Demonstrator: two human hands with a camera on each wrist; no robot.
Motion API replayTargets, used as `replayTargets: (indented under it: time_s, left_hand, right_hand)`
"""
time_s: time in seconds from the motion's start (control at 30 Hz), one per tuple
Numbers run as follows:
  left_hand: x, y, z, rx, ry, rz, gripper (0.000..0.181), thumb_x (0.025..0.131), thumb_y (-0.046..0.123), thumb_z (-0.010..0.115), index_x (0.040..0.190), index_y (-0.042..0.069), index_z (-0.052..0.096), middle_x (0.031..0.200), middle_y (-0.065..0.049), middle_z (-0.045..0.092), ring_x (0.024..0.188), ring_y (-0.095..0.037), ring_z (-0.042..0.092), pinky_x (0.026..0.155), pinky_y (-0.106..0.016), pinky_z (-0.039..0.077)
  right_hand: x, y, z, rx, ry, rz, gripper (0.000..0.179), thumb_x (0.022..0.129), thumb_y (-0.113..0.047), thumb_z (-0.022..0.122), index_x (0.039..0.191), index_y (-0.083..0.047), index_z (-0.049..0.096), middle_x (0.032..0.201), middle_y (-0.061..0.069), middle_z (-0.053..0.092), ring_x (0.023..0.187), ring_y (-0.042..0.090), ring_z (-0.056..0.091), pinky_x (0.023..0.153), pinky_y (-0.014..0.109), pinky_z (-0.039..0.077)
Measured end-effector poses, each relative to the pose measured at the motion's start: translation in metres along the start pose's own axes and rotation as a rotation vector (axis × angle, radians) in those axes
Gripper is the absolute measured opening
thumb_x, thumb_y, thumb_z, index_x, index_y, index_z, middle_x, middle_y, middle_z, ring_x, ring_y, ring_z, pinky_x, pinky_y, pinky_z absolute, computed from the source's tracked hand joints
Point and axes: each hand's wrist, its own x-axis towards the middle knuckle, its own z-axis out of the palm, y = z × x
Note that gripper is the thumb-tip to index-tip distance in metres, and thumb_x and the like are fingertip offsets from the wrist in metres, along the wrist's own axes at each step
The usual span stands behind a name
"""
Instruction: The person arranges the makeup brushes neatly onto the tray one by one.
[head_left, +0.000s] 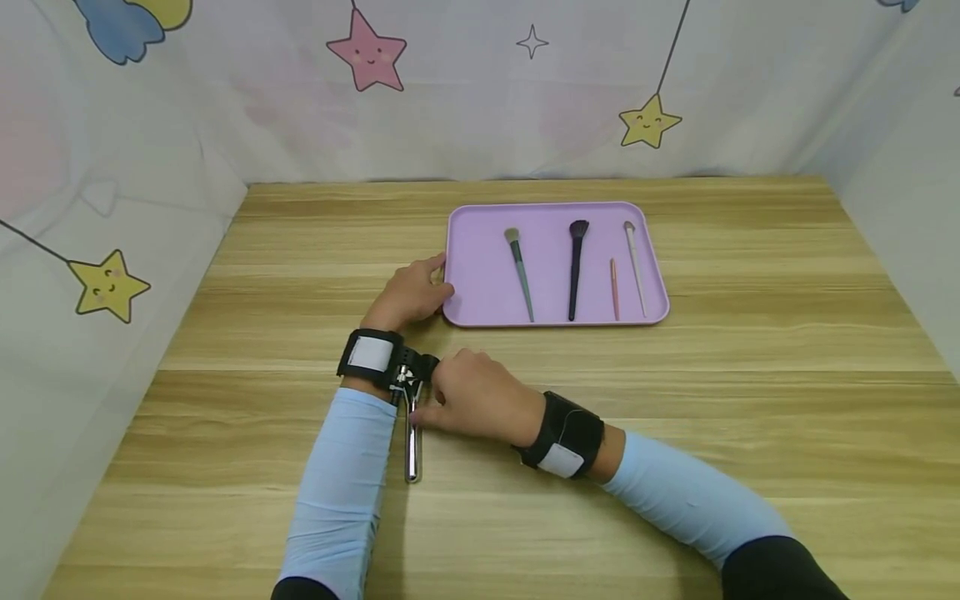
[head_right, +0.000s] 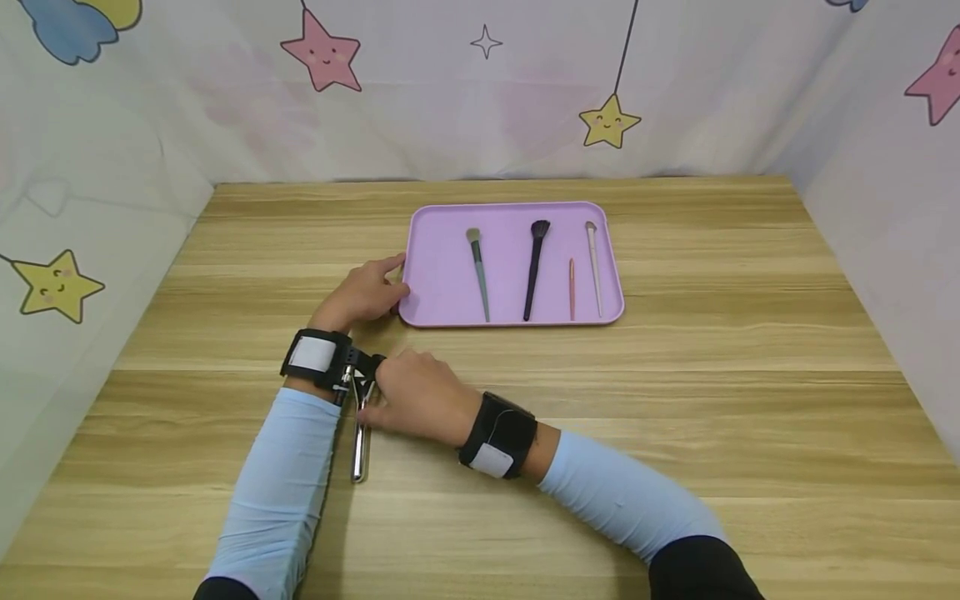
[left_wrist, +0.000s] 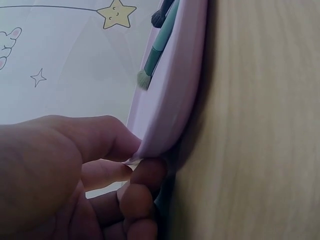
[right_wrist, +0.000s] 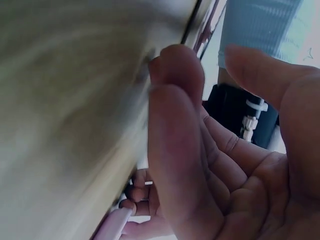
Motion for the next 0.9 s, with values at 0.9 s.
replayTargets:
  time_s: [0.9]
  left_hand:
    - [0.001,0.000,0.001,0.016,-0.003,-0.004,0.069,0.096,0.025,0.053,0.160,0.011,0.030,0.119,-0.020,0.057,0.060,-0.018,0.039,0.064,-0.033,0.038]
  right_hand:
    - [-0.003,0.003,-0.005,-0.209,-0.133,0.078,0.029,0.076,-0.027,0.081,0.067,-0.017,0.056,0.067,-0.004,0.053,0.061,0.014,0.054,0.047,0.030,0.044]
